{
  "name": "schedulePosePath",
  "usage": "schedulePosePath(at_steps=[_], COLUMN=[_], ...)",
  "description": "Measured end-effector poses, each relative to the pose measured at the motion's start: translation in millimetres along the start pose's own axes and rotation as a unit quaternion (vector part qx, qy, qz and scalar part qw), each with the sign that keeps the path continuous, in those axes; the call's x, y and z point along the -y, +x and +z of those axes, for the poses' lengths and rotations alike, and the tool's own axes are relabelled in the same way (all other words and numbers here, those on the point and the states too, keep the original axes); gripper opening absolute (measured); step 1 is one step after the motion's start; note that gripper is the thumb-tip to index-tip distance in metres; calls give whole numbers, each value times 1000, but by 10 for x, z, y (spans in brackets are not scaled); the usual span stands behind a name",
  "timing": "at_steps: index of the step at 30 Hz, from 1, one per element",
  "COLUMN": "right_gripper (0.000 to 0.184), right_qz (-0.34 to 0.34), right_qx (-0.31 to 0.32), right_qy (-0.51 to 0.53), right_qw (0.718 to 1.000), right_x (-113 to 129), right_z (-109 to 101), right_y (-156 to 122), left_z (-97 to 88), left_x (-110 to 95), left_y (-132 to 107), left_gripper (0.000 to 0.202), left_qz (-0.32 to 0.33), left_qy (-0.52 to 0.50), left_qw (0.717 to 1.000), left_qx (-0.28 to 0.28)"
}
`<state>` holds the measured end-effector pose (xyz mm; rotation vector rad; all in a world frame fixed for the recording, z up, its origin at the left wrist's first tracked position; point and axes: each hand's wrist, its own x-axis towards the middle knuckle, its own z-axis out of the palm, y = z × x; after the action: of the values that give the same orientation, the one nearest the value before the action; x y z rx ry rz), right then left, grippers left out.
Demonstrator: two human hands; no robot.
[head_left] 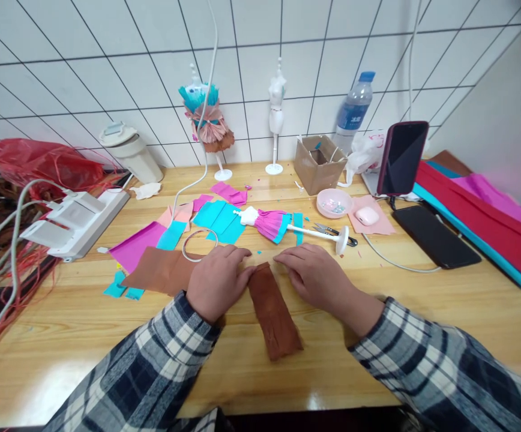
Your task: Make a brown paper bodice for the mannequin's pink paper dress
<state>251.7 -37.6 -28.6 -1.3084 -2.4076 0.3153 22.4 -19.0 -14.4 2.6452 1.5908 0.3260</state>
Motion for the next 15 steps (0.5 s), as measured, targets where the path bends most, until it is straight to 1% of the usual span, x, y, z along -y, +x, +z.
schedulePosePath(at_steps=[3, 6, 9, 11, 13, 15], right_gripper=[30, 26, 28, 18, 8, 5], right_qz=[-5, 11, 34, 47, 67, 86], right_qx=[4, -4, -16, -12, -5, -6], right_qy=[17, 37, 40, 45, 85, 129], right_qw=[1000, 999, 999, 998, 994, 988], right_x=[-4, 8, 58, 91, 105, 99], right_z=[31, 75, 125, 151, 165, 164], right_y=[19, 77, 171, 227, 263, 278], left_z=[40, 74, 91, 93, 94, 94], left_x=[15, 27, 33, 36, 45, 60], left_y=[13, 30, 46, 52, 56, 60], left_gripper=[25, 19, 17, 19, 20, 22], left_qz=[5, 10, 12, 10, 17, 26], left_qy=[-31, -71, -90, -97, -117, -154], left_qw=[999, 997, 995, 995, 993, 988], left_qx=[24, 37, 29, 19, 17, 5])
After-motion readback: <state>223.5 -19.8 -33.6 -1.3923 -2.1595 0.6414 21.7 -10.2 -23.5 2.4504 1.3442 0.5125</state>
